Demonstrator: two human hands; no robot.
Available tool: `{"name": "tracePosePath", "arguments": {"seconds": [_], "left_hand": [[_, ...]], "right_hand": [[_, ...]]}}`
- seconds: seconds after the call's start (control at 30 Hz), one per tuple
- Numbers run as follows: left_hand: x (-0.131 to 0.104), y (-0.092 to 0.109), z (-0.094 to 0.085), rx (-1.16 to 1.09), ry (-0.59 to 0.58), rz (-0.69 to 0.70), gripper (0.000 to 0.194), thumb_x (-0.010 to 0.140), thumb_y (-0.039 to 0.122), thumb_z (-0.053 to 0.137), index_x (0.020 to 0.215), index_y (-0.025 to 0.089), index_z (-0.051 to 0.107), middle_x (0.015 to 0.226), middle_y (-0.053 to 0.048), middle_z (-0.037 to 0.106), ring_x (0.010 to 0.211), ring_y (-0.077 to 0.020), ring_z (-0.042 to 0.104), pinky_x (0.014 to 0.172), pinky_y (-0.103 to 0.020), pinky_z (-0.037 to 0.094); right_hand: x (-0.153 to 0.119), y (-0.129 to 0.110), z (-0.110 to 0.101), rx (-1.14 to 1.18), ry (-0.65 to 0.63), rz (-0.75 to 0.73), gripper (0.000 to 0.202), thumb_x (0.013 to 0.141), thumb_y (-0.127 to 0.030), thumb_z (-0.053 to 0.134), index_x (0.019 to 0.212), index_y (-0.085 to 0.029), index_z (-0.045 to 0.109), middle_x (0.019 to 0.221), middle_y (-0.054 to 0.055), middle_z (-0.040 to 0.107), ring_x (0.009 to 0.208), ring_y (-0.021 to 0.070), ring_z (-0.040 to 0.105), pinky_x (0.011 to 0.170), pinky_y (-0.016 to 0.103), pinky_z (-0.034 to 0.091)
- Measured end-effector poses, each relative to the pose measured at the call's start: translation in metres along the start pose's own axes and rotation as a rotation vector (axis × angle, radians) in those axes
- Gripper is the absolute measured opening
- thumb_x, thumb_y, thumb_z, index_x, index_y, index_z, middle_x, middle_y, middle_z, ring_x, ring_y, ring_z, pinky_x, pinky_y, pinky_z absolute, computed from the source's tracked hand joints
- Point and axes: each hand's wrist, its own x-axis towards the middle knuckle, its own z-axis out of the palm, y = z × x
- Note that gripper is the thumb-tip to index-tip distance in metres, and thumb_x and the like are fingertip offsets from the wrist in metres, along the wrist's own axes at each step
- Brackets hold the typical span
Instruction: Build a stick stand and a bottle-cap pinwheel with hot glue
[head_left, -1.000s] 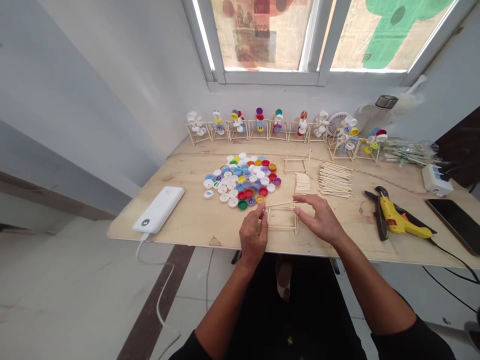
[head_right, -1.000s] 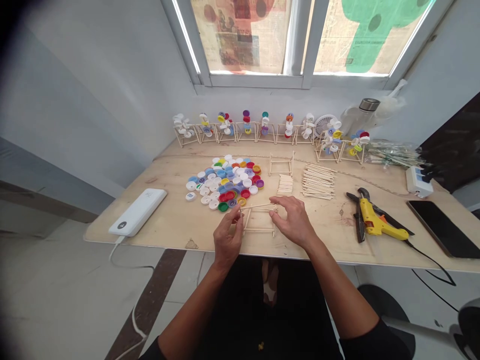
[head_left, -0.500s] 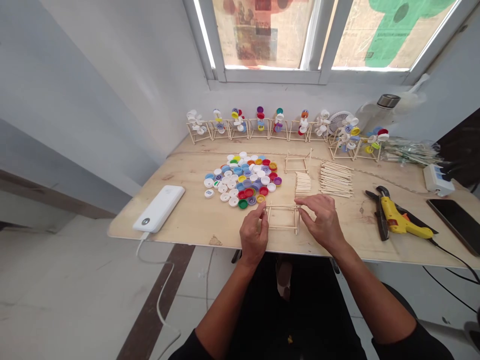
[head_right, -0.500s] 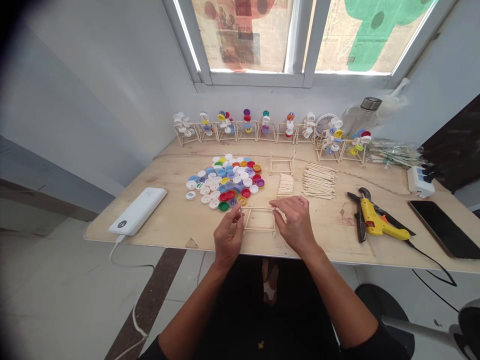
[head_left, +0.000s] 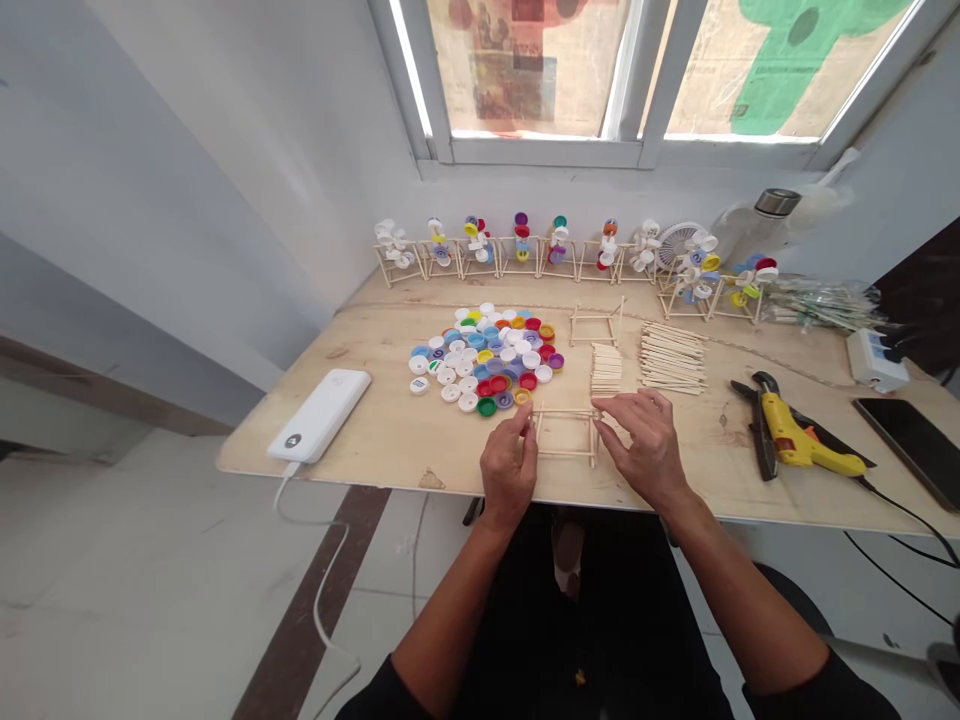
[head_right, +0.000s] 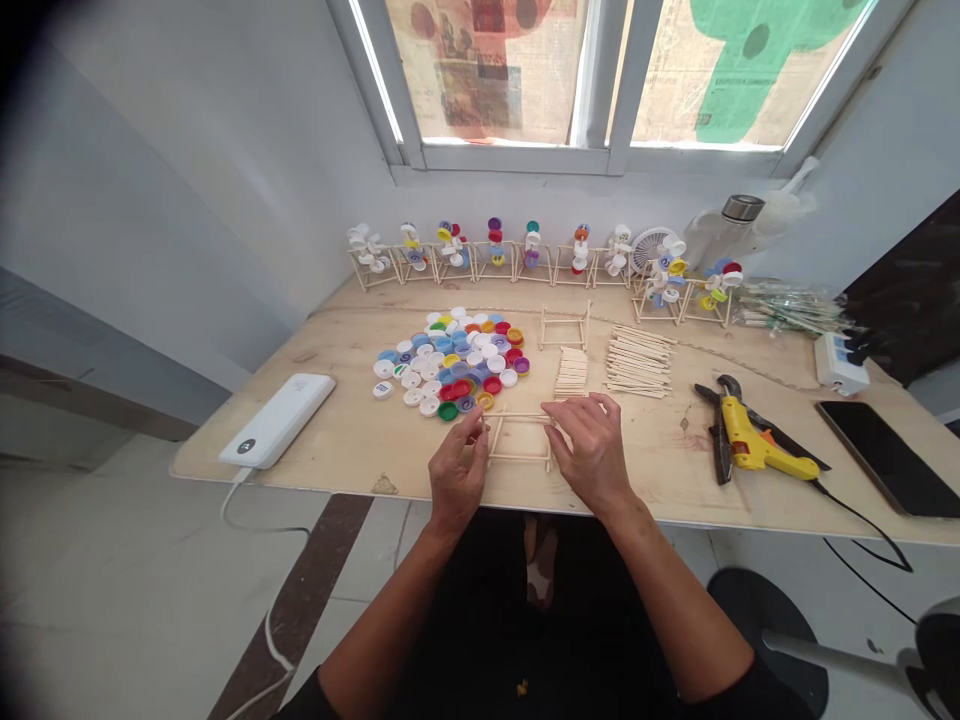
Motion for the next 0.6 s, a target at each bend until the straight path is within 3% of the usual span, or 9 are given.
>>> {"name": "tracePosePath", "arguments": {"seconds": [0.37,0.6], "left_hand": [[0.001,0.001,0.000,-0.002,-0.002,0.007,0.035,0.089,0.024,0.046,0.122,0.018,0.053,0.098,-0.009,0.067,0.088,-0.0163,0.063,0.077,-0.029,0.051],[0.001,0.001,0.000,0.000,-0.005,0.013,0.035,0.088,0.023,0.046,0.122,0.018,0.053,0.099,-0.009,0.066,0.089,-0.0161,0.062,0.078,-0.029,0.051]], "right_hand": [[-0.005,-0.001,0.003,0.019,0.066,0.036,0.016,0.083,-0.015,0.052,0.093,-0.024,0.062,0.087,0.002,0.071,0.086,0.0192,0.062,0.089,0.040,0.033],[-0.011,-0.001,0.006,0.017,0.108,0.045,0.019,0.083,-0.016,0.053,0.097,-0.023,0.063,0.090,0.003,0.071,0.088,0.0200,0.062,0.088,0.040,0.036]]}}
